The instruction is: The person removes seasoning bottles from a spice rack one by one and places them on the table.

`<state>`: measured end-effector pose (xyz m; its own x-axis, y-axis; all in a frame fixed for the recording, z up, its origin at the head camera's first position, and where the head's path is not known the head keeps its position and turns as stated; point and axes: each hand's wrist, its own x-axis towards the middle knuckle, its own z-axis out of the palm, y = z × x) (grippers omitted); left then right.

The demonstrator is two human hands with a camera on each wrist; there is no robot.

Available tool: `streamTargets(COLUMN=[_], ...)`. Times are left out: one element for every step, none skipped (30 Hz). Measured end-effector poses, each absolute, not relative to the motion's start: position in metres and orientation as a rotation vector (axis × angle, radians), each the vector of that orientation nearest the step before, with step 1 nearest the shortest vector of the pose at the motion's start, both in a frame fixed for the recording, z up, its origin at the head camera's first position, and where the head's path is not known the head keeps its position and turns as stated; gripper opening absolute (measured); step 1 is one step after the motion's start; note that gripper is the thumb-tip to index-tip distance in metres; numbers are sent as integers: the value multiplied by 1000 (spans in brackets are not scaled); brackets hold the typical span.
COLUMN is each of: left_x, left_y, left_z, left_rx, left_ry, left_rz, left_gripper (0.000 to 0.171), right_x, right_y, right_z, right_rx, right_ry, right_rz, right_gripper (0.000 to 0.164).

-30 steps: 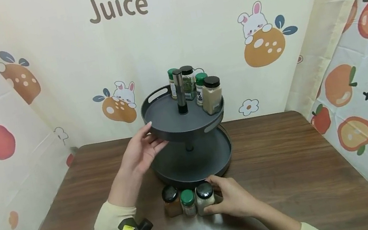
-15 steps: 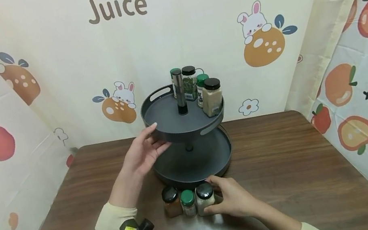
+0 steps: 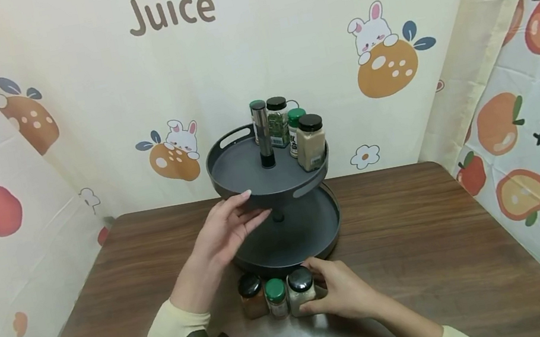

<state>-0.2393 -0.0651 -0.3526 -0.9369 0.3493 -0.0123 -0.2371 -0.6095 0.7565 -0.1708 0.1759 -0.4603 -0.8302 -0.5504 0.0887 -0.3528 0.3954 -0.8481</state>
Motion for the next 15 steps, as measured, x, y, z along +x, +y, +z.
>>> streamTargets(left_x=[-240,-241,-242,-243,-244,-245,-246,-247,-247,-248,-249,-250,-250,-251,-252], left_y=[-66,-67,-68,-70,-71,-73,-74,-76,-77,-79,-80,-81,-82,-83,-84], left_z=[-352,-352,-352,-352,-352,-352,-352,-352,-352,-352,-353,-353,-353,-353,-353], left_rx=[188,181,176,172,168,165,161,160,156,154,147,139,132,125,118], left_ry=[1169,1169,1171,1170,1172,1176,1177,1181,1183,1188,1189,1191,1192,1191,1188], left_rz=[2551,2551,2552,2555,2559,2562,2564,2564,2567,2570,2572,2574,2575,2577,2581], left_gripper=[63,62,61,60,60,59,59,60,60,60,61,61,61,61,61], right_x=[-171,-171,-171,-171,-171,-171,-171,-171,-171,-171,-171,-170,-170,-170,-170], right_y=[176,176,176,175,175,175,175,175,175,174,174,175,175,175,175], right_z=[-460,-460,-460,-460,-460,-459,-459,-459,-459,-459,-459,-459,-459,-459,-459], right_rx=[-803,-801,-799,-797,-795,-792,-789,-787,-785,-782,-781,-779,-777,-777,-777], right_ry=[2449,2452,2455,2460,2464,2465,2468,2469,2470,2472,2471,2473,2473,2473,2474], right_rz=[-1407,-1405,-1403,-1399,-1396,-1393,-1388,-1385,-1382,-1379,-1378,-1377,-1378,-1377,-1376], right_gripper=[54,54,54,54,54,54,54,53,53,53,53,53,53,53,53])
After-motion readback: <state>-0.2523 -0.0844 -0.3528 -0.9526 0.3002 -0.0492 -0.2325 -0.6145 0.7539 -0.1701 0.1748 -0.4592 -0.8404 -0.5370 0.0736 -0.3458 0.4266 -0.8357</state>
